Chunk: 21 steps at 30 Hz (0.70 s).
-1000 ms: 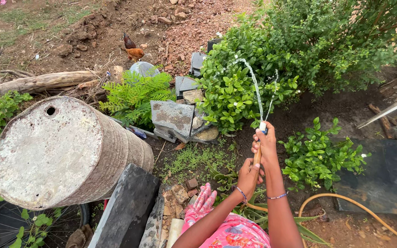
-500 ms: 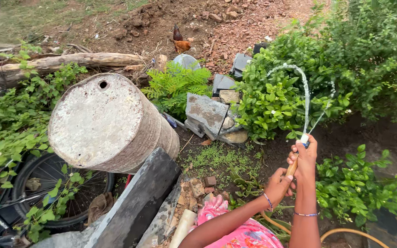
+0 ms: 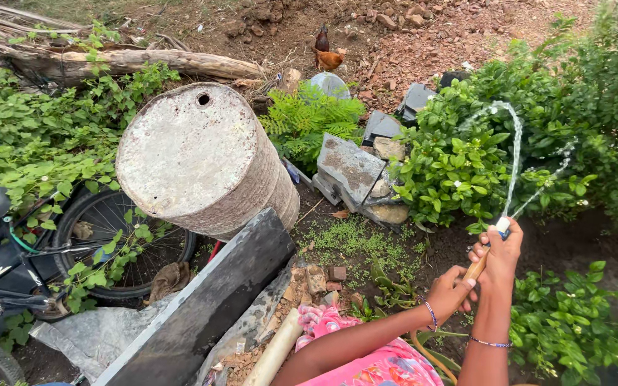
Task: The person waters plants using a hose with a wooden handle, aiming the stream at various shrubs in an outdoor area.
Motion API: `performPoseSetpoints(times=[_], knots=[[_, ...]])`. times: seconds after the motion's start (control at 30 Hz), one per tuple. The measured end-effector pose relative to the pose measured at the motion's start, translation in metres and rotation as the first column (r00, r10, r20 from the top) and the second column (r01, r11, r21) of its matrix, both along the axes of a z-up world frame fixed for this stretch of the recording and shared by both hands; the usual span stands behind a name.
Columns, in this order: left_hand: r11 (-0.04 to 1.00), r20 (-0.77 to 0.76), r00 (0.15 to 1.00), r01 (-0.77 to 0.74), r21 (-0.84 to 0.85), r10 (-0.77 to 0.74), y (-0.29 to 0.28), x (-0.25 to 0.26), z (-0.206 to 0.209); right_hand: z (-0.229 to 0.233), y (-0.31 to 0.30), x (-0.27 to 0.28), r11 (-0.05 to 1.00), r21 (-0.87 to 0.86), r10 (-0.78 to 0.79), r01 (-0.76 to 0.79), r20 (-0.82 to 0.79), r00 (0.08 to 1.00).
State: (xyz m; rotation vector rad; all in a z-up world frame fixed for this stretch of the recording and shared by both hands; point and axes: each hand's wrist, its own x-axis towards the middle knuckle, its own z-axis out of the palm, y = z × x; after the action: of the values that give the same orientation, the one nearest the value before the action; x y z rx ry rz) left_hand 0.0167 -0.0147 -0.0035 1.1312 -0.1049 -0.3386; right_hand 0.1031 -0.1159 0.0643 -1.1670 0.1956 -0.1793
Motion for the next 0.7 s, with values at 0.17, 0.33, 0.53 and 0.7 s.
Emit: performPoseSetpoints(times=[0.17, 0.33, 0.53, 0.7], knots=[[1.000, 0.012, 1.000, -0.003, 0.029, 0.003, 0.001, -0.002, 0.006, 0.002, -0.003, -0.003, 1.000, 0.013, 0.000, 0.000, 0.003, 1.000], [1.000, 0.025, 0.999, 0.021, -0.023, -0.020, 0.004, -0.008, 0.012, 0.006, -0.004, -0.006, 0.999, 0.041, 0.005, -0.006, 0.021, 1.000], [0.999, 0.027, 0.999, 0.023, 0.034, -0.024, 0.003, -0.009, 0.008, 0.017, 0.003, -0.015, 0.999, 0.040, -0.005, 0.005, 0.016, 1.000], [0.999, 0.008, 0.999, 0.050, -0.014, -0.050, 0.004, -0.008, -0.001, 0.021, 0.009, -0.018, 0.998, 0.048, -0.031, 0.031, -0.002, 1.000]])
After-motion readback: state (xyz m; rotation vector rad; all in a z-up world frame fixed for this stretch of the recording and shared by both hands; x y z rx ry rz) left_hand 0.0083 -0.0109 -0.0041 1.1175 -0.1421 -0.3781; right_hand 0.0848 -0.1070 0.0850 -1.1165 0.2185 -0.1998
